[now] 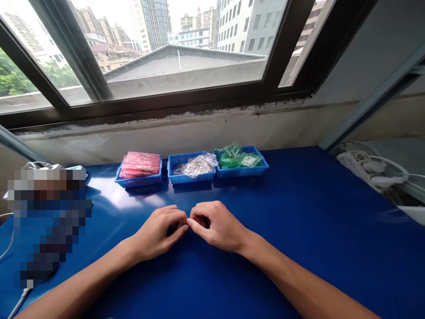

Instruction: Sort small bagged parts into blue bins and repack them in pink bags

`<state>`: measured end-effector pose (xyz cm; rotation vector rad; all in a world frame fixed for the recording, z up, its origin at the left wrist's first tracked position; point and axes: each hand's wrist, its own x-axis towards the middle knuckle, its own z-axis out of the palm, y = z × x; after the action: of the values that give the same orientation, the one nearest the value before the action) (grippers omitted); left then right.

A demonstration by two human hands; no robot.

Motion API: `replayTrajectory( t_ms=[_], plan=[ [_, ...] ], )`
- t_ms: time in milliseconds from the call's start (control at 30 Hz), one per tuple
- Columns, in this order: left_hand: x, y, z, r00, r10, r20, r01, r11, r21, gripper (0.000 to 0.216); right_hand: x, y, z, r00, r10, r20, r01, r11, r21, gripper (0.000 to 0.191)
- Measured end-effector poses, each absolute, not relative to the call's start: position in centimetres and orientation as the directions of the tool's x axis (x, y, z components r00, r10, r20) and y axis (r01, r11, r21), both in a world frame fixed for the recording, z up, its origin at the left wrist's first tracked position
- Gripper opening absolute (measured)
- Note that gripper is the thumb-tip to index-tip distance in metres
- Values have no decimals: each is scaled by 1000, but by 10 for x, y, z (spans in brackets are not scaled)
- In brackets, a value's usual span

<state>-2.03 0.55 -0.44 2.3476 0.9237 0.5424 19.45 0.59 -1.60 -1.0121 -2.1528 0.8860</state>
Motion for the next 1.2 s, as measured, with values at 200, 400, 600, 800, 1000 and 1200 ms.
replayTrajectory(
  t_ms=[200, 400, 600, 800, 1000, 1200],
  plan=[
    [-20, 5, -4, 674, 721, 160, 499, -604, 621, 22, 194, 6, -16, -531, 817, 223, 430, 487, -760, 25],
    [-20, 5, -4, 672, 723, 161, 507, -607, 612, 24, 194, 6, -16, -534, 812, 234, 433, 501, -749, 26],
    [-20, 6, -5, 670, 726, 153, 510, -601, 616, 25, 194, 6, -15, -531, 817, 227, 430, 490, -758, 26],
    [-20, 5, -6, 670, 728, 148, 513, -598, 616, 26, 193, 7, -16, -527, 823, 214, 432, 476, -766, 26],
    [-20, 7, -7, 652, 747, 125, 544, -577, 610, 25, 194, 8, -17, -522, 827, 206, 434, 466, -771, 28],
    [-21, 7, -7, 641, 759, 112, 555, -560, 615, 22, 193, 10, -14, -515, 834, 197, 443, 456, -772, 31]
  ],
)
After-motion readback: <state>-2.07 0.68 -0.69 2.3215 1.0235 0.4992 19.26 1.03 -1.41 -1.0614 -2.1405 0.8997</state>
